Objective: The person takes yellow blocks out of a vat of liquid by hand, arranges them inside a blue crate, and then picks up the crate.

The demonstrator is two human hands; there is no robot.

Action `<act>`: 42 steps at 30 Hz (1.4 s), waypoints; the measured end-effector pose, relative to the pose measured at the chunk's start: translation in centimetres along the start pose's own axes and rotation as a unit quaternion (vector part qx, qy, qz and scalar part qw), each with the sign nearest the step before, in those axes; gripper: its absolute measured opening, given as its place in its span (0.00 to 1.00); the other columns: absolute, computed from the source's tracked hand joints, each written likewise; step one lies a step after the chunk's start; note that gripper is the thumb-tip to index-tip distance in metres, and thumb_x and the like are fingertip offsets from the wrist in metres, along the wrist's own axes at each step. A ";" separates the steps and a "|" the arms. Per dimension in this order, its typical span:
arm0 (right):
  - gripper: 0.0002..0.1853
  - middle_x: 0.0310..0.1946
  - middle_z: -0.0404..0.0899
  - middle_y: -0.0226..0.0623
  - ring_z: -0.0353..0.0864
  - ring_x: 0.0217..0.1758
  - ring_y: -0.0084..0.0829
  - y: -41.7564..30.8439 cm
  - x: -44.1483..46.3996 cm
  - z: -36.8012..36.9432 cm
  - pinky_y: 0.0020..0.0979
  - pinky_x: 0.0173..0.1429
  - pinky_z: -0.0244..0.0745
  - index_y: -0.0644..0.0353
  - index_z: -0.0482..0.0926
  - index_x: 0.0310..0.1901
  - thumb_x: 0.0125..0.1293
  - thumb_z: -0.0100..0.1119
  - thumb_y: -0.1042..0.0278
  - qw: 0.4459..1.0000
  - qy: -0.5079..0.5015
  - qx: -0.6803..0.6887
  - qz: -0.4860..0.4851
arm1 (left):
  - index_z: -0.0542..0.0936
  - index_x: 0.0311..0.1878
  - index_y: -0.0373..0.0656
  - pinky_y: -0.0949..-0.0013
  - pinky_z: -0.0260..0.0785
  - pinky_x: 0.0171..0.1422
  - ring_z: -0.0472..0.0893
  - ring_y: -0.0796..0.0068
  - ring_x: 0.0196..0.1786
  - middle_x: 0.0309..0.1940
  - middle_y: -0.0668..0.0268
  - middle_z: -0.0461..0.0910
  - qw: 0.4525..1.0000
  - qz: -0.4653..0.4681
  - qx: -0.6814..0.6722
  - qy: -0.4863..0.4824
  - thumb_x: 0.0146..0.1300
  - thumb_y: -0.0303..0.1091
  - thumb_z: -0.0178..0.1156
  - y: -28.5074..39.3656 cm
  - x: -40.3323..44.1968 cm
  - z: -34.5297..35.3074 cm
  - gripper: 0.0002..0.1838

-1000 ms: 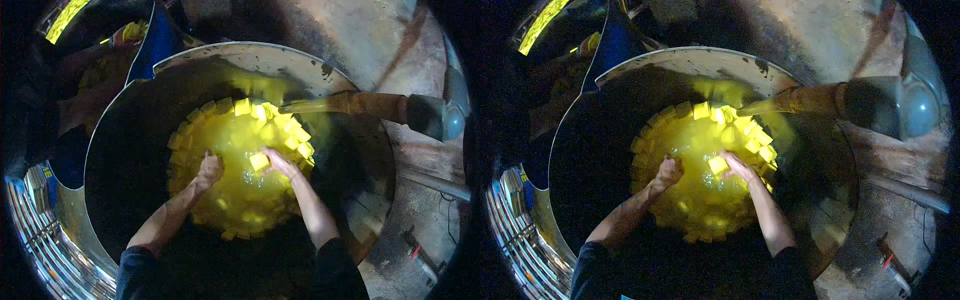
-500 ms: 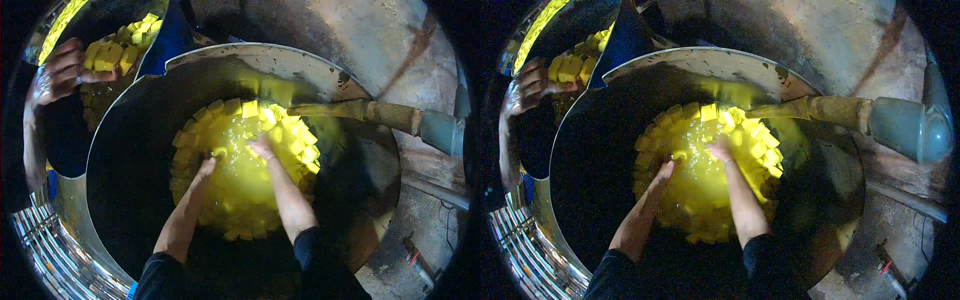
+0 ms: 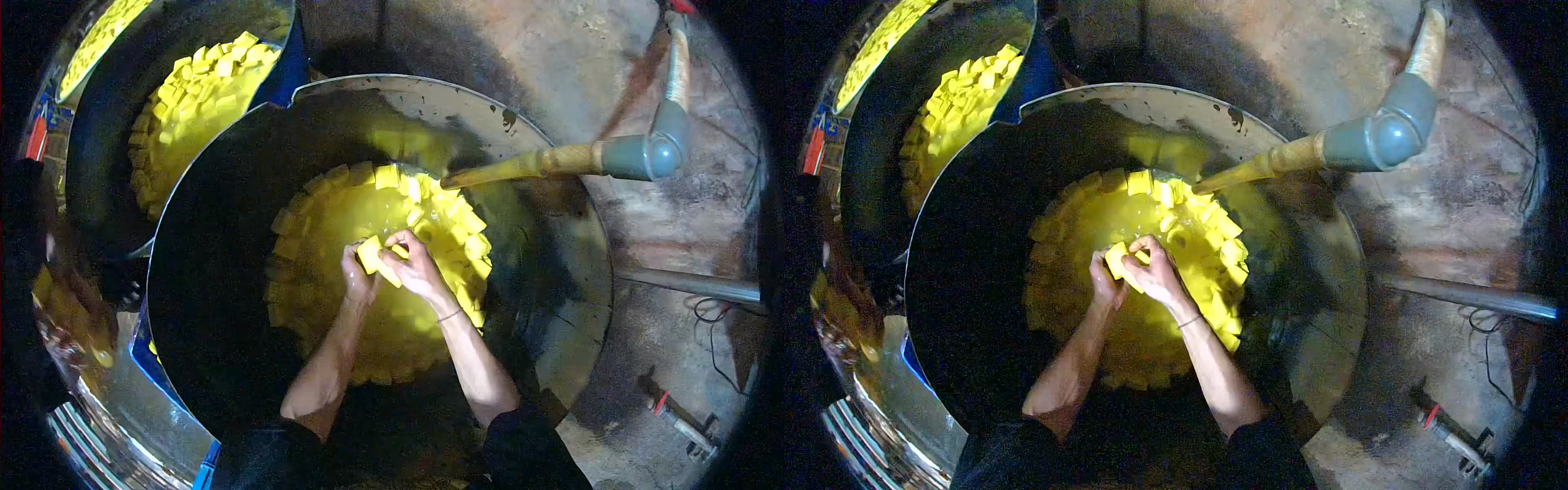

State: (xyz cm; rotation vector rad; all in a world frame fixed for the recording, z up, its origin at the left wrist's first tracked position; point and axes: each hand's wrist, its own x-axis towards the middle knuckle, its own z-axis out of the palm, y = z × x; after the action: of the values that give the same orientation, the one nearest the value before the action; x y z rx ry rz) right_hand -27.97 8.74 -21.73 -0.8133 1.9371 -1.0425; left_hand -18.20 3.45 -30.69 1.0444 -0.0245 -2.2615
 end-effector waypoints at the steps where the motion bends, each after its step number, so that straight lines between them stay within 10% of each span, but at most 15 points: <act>1: 0.19 0.43 0.77 0.38 0.74 0.51 0.30 -1.0 -0.6 -0.1 0.31 0.55 0.68 0.64 0.73 0.43 0.57 0.68 0.62 1.000 -0.009 0.007 -0.027 | 0.74 0.39 0.44 0.66 0.73 0.44 0.79 0.70 0.37 0.33 0.64 0.78 1.000 0.012 0.029 0.001 0.62 0.41 0.45 0.2 -1.0 1.0 0.13; 3: 0.17 0.49 0.75 0.45 0.72 0.57 0.34 -4.0 -1.7 -0.1 0.35 0.61 0.66 0.63 0.71 0.48 0.63 0.61 0.63 0.978 0.025 -0.198 -0.059 | 0.74 0.39 0.44 0.67 0.74 0.44 0.79 0.70 0.38 0.33 0.64 0.78 0.999 -0.047 0.001 0.002 0.63 0.41 0.45 -0.1 -2.4 2.5 0.13; 4: 0.21 0.51 0.73 0.49 0.71 0.58 0.39 -3.7 -1.7 0.5 0.35 0.62 0.66 0.66 0.70 0.51 0.65 0.59 0.58 0.982 0.058 -0.154 -0.092 | 0.75 0.40 0.45 0.67 0.75 0.45 0.79 0.68 0.40 0.35 0.63 0.79 0.974 -0.058 -0.116 -0.183 0.64 0.43 0.45 0.5 -2.3 2.1 0.14; 7: 0.30 0.57 0.70 0.53 0.67 0.63 0.45 -1.8 -0.9 0.7 0.35 0.66 0.63 0.68 0.66 0.60 0.70 0.49 0.47 0.998 -0.060 -0.022 -0.016 | 0.76 0.39 0.44 0.65 0.77 0.40 0.78 0.69 0.33 0.31 0.63 0.78 0.988 -0.058 -0.144 0.014 0.63 0.50 0.47 0.6 -6.4 6.1 0.19; 9: 0.31 0.58 0.71 0.54 0.70 0.62 0.43 0.6 -0.1 0.3 0.36 0.63 0.64 0.65 0.72 0.57 0.69 0.45 0.42 0.971 -0.016 0.214 0.106 | 0.76 0.46 0.42 0.55 0.72 0.54 0.77 0.58 0.46 0.41 0.57 0.78 0.977 -0.087 -0.173 -0.085 0.62 0.51 0.47 0.7 -4.8 3.4 0.22; 12: 0.25 0.52 0.76 0.48 0.74 0.54 0.41 4.2 -2.3 -1.3 0.34 0.58 0.68 0.65 0.75 0.53 0.67 0.52 0.49 0.992 -0.056 -0.084 0.076 | 0.76 0.47 0.43 0.50 0.71 0.53 0.76 0.55 0.48 0.45 0.56 0.78 0.968 -0.063 -0.222 -0.102 0.63 0.50 0.48 4.9 -6.0 6.0 0.21; 15: 0.20 0.44 0.81 0.40 0.80 0.42 0.33 11.9 -7.6 2.7 0.31 0.48 0.75 0.67 0.77 0.48 0.60 0.62 0.61 0.882 -0.153 -0.439 -0.077 | 0.78 0.44 0.45 0.57 0.74 0.50 0.79 0.59 0.44 0.40 0.61 0.80 0.976 0.013 -0.162 -0.145 0.61 0.48 0.50 10.0 -8.7 11.3 0.18; 23: 0.19 0.45 0.80 0.41 0.80 0.43 0.34 18.0 -7.2 5.6 0.32 0.49 0.77 0.67 0.76 0.50 0.58 0.63 0.68 0.837 -0.301 -0.438 -0.131 | 0.78 0.40 0.44 0.56 0.76 0.44 0.81 0.60 0.39 0.36 0.62 0.80 0.893 0.166 -0.259 -0.327 0.58 0.43 0.52 21.3 -19.4 16.4 0.14; 30: 0.20 0.44 0.79 0.39 0.80 0.45 0.25 -6.8 -10.9 4.9 0.27 0.47 0.79 0.67 0.74 0.50 0.56 0.65 0.78 0.897 -0.421 -0.012 0.135 | 0.78 0.44 0.42 0.53 0.71 0.53 0.78 0.56 0.47 0.43 0.57 0.79 0.874 0.264 -0.301 -0.277 0.56 0.40 0.53 27.1 -30.9 5.5 0.16; 34: 0.23 0.38 0.79 0.37 0.81 0.40 0.28 -20.6 -17.4 7.6 0.29 0.45 0.81 0.67 0.72 0.49 0.50 0.69 0.82 0.905 -0.420 0.035 -0.066 | 0.77 0.47 0.44 0.53 0.68 0.58 0.73 0.59 0.56 0.48 0.60 0.76 0.865 0.392 -0.233 -0.208 0.58 0.42 0.53 26.3 -33.0 -2.0 0.17; 42: 0.16 0.32 0.80 0.35 0.80 0.39 0.25 -30.2 -28.1 20.8 0.26 0.43 0.74 0.65 0.78 0.38 0.47 0.73 0.72 0.835 -0.326 -0.229 -0.380 | 0.74 0.50 0.40 0.56 0.71 0.55 0.79 0.60 0.46 0.43 0.58 0.79 0.910 0.277 -0.275 -0.142 0.59 0.45 0.48 21.3 -34.4 -12.4 0.21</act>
State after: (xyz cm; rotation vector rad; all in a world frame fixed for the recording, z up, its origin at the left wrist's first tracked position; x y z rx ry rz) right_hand 8.77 9.66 6.28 -2.0225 1.2511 -0.5481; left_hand 18.41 8.66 -10.15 0.3396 0.1647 -1.7192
